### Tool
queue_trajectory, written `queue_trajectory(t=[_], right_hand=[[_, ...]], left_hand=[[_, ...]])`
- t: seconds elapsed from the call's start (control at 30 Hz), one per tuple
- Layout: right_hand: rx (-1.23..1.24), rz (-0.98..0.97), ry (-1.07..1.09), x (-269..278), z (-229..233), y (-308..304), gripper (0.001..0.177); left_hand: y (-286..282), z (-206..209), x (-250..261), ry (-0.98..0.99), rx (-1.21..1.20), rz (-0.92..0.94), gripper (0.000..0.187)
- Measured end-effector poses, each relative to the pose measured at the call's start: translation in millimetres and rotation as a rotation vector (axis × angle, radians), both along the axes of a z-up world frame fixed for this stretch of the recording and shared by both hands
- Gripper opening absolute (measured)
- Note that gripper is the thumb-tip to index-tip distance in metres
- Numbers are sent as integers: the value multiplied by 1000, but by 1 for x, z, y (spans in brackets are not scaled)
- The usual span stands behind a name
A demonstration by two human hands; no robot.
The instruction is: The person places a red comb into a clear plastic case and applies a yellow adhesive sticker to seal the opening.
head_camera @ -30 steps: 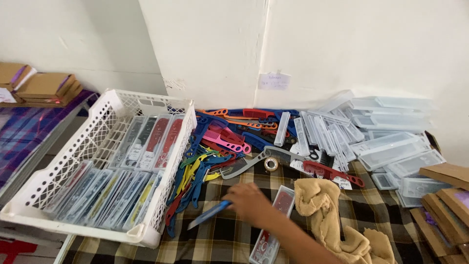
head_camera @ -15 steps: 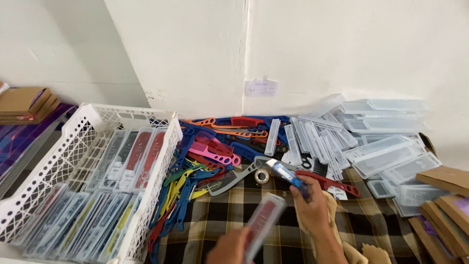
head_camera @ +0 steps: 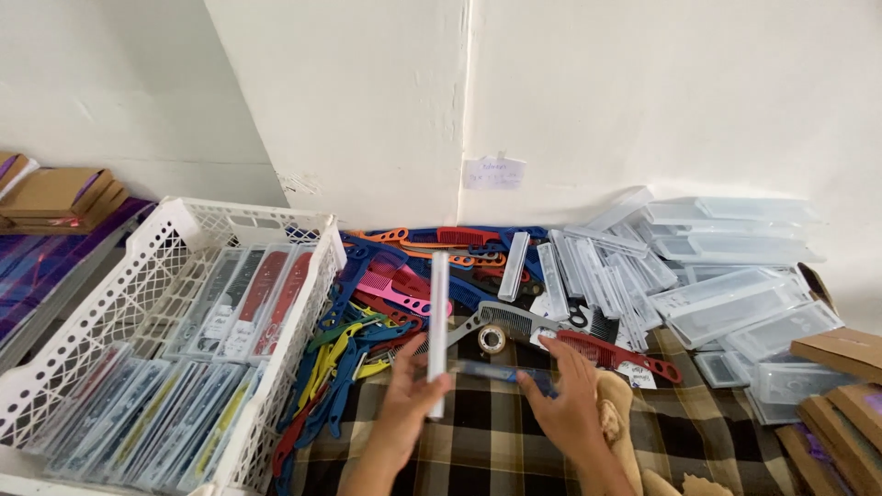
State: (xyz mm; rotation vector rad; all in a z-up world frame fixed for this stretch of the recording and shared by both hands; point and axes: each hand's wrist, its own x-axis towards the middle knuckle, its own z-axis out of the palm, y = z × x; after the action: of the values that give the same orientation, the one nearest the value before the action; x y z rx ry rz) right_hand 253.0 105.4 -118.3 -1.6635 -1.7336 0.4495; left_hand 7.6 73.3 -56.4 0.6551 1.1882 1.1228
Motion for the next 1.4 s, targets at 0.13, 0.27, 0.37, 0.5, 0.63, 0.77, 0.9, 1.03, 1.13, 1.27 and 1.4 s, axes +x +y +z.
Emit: queue_trajectory(t=[0.13, 0.27, 0.37, 0.5, 0.63, 0.77, 0.9, 1.03, 1.13, 1.27, 1.4], right_hand=[[-245, 43, 502, -43, 27, -6, 47], [-464, 105, 864, -70, 22, -16, 59], [-421, 145, 1033, -65, -4, -14, 54], [-423, 157, 1058, -56, -10, -17, 42], [-391, 122, 1045, -60, -10, -14, 39], [-432, 74, 1136, -65, 1, -10, 53], [-319, 114, 1108, -62, -14, -8, 69], [-187, 90, 1035, -56, -31, -9, 39], [-201, 114, 620, -56, -19, -12, 21], [-325, 110, 778, -60, -6, -13, 33], [-288, 102, 929, -59, -13, -10, 36]], left_hand=[[3, -45, 11, 90, 212, -107, 84], [-1, -59, 12, 87, 295, -243, 90], [-4, -62, 6, 124, 223, -331, 95], [-2, -58, -8, 55, 167, -381, 90], [10, -68, -5, -127, 40, -291, 71], [15, -65, -2, -195, -29, -205, 63], [12, -70, -1, -169, -13, -230, 64], [8, -58, -1, -133, -50, -249, 69], [5, -58, 1, -104, -33, -266, 75], [-2, -36, 3, 89, 3, -371, 78], [-6, -35, 5, 217, 170, -429, 85]])
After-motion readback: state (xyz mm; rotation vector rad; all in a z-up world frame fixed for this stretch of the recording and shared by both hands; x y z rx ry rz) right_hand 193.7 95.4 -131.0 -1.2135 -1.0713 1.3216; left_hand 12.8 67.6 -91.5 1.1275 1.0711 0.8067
